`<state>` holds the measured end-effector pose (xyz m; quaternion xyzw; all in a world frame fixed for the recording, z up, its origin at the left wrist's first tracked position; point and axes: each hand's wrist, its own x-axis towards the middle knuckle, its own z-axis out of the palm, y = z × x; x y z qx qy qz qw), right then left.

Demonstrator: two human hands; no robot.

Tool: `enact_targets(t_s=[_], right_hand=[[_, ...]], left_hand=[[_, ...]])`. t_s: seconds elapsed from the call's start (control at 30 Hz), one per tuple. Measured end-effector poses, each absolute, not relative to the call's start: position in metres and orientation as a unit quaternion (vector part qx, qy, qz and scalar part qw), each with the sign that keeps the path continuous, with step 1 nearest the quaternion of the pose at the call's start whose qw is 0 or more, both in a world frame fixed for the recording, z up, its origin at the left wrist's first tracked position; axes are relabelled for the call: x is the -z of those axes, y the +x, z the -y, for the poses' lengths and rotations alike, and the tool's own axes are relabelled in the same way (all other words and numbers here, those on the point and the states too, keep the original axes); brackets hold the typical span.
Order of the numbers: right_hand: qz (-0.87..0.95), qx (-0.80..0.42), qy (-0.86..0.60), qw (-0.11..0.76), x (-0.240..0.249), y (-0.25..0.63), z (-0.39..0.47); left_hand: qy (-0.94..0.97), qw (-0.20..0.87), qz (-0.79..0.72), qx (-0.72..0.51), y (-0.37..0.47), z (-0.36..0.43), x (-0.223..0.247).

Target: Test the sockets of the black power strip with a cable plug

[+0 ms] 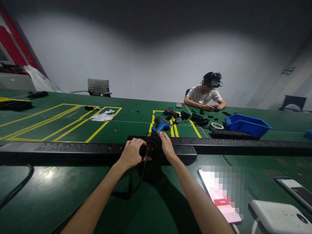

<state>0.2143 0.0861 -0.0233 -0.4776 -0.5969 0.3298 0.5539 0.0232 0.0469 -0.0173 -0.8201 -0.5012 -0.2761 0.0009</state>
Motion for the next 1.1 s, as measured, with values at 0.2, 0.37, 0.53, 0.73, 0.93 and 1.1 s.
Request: enact_targets(t_s=[0.2,0.37,0.53,0.73,0.93,1.1], right_hand=[[0.518,-0.335,-0.467,0.634,0.025,0.215,-0.085],[0.47,-0.284,-0.486,0.68,0.018,0.221,-0.086],[0.473,-0.255,-0.48,0.693,0.004,0.225,-0.087],[0.527,-0.227,-0.475,0.667,0.005,0.219,-0.081],[0.554,-0.232,-0.502,0.622,0.017,0.217,-0.079],[0.555,-0.235,-0.511,0.613,0.015,0.218,-0.079]], left_hand=[[-0.82,0.006,0.496,0.286,0.021,-0.047,0.019],[-0.829,0.026,0.484,0.28,0.015,-0.046,0.021],[-0.833,0.033,0.476,0.28,0.011,-0.047,0.024],[-0.831,0.037,0.477,0.283,0.01,-0.048,0.027],[-0.831,0.028,0.481,0.279,0.011,-0.047,0.025],[-0.829,0.025,0.487,0.275,0.012,-0.047,0.023]])
